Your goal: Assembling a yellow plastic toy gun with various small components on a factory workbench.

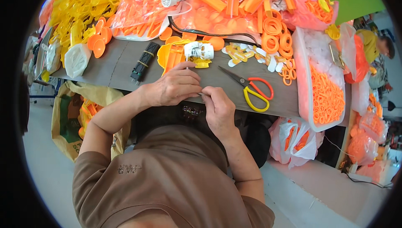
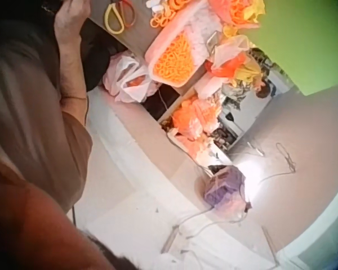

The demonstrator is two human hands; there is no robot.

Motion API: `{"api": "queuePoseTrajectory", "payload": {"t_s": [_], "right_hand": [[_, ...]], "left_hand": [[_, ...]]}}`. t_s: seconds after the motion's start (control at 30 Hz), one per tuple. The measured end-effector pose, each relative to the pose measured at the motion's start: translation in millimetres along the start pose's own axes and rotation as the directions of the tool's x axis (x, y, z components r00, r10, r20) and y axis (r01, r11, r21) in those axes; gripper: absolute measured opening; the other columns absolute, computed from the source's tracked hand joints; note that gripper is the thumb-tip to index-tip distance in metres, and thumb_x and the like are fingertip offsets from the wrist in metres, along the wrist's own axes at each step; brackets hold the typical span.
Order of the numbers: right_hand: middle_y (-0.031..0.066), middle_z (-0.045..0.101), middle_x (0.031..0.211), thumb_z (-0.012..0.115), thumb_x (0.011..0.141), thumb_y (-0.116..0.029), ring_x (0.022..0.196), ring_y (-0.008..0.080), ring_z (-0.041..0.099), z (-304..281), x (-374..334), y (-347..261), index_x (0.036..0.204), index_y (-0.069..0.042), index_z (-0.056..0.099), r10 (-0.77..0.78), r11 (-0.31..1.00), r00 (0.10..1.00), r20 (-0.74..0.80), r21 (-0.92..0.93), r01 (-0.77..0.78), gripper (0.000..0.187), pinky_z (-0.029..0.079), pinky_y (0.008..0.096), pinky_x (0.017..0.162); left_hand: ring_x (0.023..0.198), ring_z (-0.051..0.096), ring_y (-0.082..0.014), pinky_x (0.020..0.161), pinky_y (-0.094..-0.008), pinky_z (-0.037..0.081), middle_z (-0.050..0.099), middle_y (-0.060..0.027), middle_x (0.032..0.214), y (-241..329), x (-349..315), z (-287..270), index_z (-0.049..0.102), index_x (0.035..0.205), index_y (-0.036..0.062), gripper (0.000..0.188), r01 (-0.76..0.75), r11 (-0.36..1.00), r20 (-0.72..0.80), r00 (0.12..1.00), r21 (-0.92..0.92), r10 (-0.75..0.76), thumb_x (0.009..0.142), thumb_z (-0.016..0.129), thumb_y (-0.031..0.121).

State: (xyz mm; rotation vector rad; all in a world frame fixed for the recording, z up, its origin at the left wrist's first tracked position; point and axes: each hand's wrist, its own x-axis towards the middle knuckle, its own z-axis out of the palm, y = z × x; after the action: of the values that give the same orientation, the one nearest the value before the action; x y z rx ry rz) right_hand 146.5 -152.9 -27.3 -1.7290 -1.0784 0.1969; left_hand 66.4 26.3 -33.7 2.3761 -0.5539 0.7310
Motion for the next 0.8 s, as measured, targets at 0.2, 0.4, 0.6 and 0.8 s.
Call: {"api": "queuePoseTrajectory", "payload": {"t_s": [0.2, 0.4, 0.6, 0.8], "right_hand": [[0.0033, 0.061, 0.079, 0.061, 0.083, 0.005, 0.069, 0.008, 0.059, -28.5, 8.2, 1.9, 0.093, 0.0, 0.059, 0.19, 0.969, 0.978, 0.087, 0.141, -0.201, 0.012, 0.048, 0.0225, 0.06], [0.0033, 0.059, 0.083, 0.059, 0.086, -0.007, 0.07, 0.0103, 0.056, -176.3, 107.9, 71.9, 0.097, -0.001, 0.061, -0.046, 0.954, 0.927, -0.373, -0.291, -0.07, 0.013, 0.046, 0.0244, 0.064], [0.0126, 0.064, 0.081, 0.063, 0.078, -0.008, 0.071, 0.024, 0.063, -304.4, 171.3, 154.5, 0.089, -0.001, 0.068, -0.137, 0.466, 0.984, -0.112, -0.884, -0.036, 0.014, 0.05, 0.0356, 0.065], [0.0214, 0.063, 0.093, 0.068, 0.075, -0.012, 0.093, 0.0374, 0.06, -249.7, 188.7, 146.1, 0.104, -0.004, 0.066, -0.054, 0.122, 0.988, -0.143, -0.983, -0.136, 0.03, 0.047, 0.0459, 0.083]], "left_hand": [[0.081, 0.059, -0.0228, 0.088, -0.0413, 0.044, 0.061, -0.0082, 0.081, 7.6, 5.0, 7.7, 0.066, 0.086, 0.0014, 0.015, 0.113, 0.992, -0.043, 0.992, -0.063, -0.116, 0.074, 0.072, 0.006], [0.071, 0.056, -0.0242, 0.074, -0.0367, 0.045, 0.059, -0.0072, 0.072, 5.3, 6.6, 9.0, 0.065, 0.082, 0.003, 0.014, 0.142, 0.987, -0.191, 0.969, -0.075, -0.154, 0.071, 0.074, 0.005], [0.069, 0.056, -0.0239, 0.07, -0.0357, 0.044, 0.058, -0.0068, 0.069, 6.5, 15.8, 6.6, 0.066, 0.08, 0.003, 0.013, 0.172, 0.979, -0.202, 0.96, -0.113, -0.192, 0.07, 0.074, 0.005], [0.073, 0.057, -0.023, 0.072, -0.0341, 0.043, 0.059, -0.0077, 0.074, 9.3, 11.3, 3.8, 0.066, 0.082, 0.0013, 0.012, 0.28, 0.952, -0.183, 0.936, -0.126, -0.299, 0.072, 0.073, 0.005]]}}
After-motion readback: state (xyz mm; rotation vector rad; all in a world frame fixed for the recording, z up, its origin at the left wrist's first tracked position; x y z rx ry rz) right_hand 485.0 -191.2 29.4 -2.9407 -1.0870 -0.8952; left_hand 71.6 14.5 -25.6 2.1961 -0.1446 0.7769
